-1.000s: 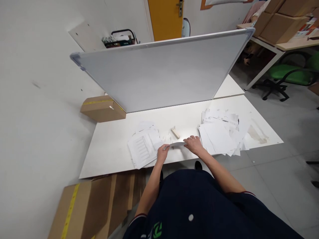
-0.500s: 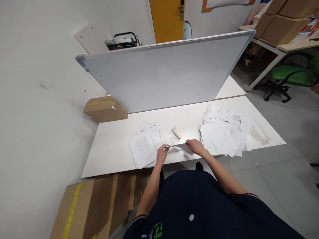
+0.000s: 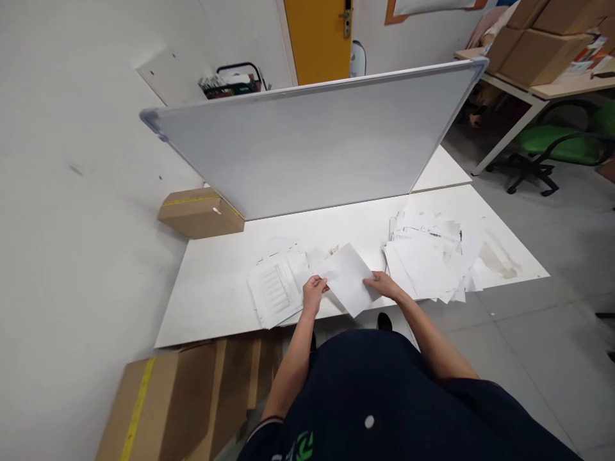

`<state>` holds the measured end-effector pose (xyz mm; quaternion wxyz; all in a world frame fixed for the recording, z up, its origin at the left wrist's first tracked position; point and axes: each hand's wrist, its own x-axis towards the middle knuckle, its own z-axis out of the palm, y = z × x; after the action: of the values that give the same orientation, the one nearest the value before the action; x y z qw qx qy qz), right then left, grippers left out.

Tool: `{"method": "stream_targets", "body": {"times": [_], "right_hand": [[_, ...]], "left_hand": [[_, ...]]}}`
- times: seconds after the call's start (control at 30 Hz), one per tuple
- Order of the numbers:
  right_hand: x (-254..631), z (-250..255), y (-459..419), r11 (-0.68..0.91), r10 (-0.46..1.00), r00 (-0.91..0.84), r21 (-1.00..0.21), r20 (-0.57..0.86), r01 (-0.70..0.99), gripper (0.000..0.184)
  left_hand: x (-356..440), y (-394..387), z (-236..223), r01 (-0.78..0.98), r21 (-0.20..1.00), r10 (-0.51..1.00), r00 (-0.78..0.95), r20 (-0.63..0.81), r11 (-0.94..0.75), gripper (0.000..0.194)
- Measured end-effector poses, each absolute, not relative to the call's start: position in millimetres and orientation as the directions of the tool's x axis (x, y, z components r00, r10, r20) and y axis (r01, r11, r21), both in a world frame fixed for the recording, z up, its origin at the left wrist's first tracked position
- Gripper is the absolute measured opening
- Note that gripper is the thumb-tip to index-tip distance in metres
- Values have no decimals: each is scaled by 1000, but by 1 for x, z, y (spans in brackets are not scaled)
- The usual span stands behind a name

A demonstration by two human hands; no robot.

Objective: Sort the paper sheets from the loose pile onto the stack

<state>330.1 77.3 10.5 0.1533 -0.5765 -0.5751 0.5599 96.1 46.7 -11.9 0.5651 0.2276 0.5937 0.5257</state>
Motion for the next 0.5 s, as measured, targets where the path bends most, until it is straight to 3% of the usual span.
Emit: {"method": "stream_targets", "body": {"times": [0.1,0.17,0.3,0.5], "right_hand": [[333,4,74,-207,898,-216,-801,-383,562,27],[340,0,74,-199,917,-137,-726,-375,658,25],[366,-10,75,-271,890,-20,-564,-456,780,19],[391,-19,74,-387,831,45,-518,-554,763,23]], "left_hand": [[102,46,-19,-255,886,853,-267,-449,387,35],[109,44,-25,-184,880,843,-256,-473,438,32],[120,39,-37,39,851,835,-217,-505,524,36],[124,49,-33,385,808,894,-157,-419,446,38]]}}
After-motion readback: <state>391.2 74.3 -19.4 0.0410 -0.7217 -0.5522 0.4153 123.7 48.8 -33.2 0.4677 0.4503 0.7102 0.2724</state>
